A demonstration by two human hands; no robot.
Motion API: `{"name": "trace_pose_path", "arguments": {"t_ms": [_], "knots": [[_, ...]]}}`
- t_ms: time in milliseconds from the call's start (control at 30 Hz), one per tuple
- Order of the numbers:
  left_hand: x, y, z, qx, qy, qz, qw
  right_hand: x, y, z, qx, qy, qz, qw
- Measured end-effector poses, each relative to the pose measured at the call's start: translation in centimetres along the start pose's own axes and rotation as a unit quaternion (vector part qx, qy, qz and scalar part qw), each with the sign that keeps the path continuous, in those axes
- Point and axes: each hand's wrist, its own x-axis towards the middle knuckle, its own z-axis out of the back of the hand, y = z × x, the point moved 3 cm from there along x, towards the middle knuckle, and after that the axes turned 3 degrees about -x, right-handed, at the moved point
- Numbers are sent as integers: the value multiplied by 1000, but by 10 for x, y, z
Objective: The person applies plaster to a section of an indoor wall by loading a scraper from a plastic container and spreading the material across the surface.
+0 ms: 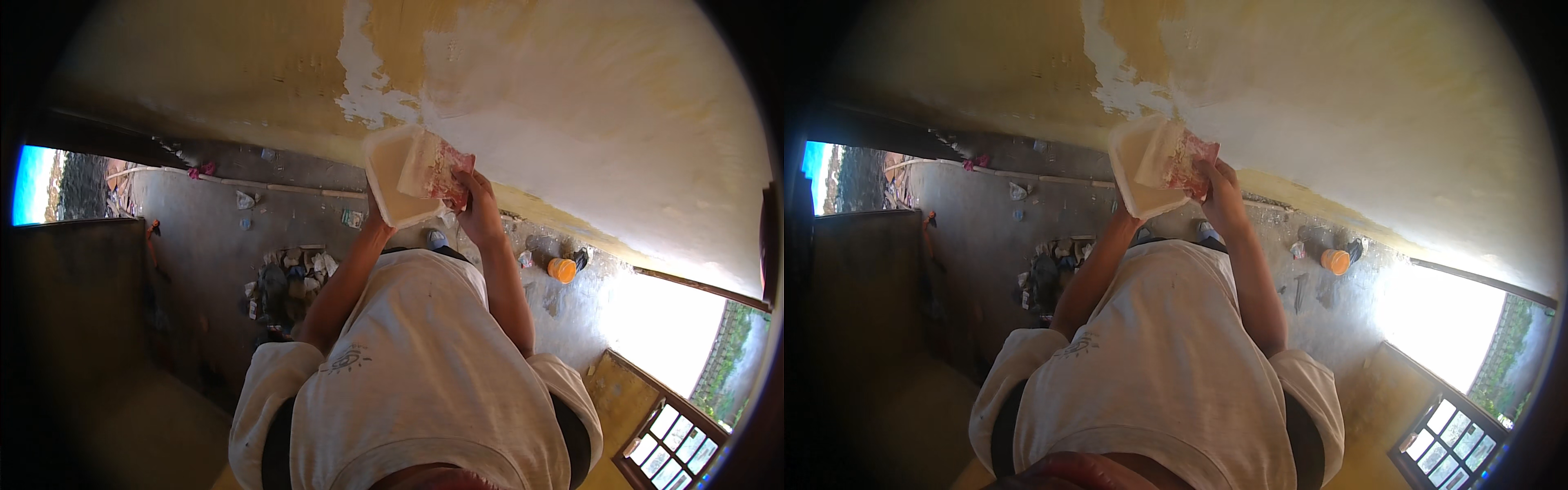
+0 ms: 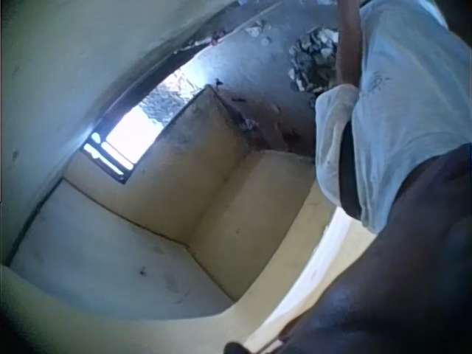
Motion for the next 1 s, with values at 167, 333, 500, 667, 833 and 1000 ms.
{"name": "trace_pose_path", "arguments": {"t_ms": [167, 333, 500, 667, 833, 1000], "knots": [[8, -3, 22, 28, 44, -40, 998, 3, -4, -13, 180, 47, -94, 978], [2, -15, -5, -47, 38, -37, 998, 34, 26, -59, 353, 124, -110, 921], [-2, -14, 19, -20, -39, -85, 995, 71, 81, -75, 446, 97, -35, 889], [-4, -13, 23, 13, -59, -98, 993, 28, 154, -55, 623, 226, 3, 749], [-2, -12, 16, 6, -30, -94, 995, -15, 129, -39, 546, 192, 72, 812], [-2, -13, 14, -23, -22, -78, 996, 39, 53, -43, 414, 125, -41, 901]]}}
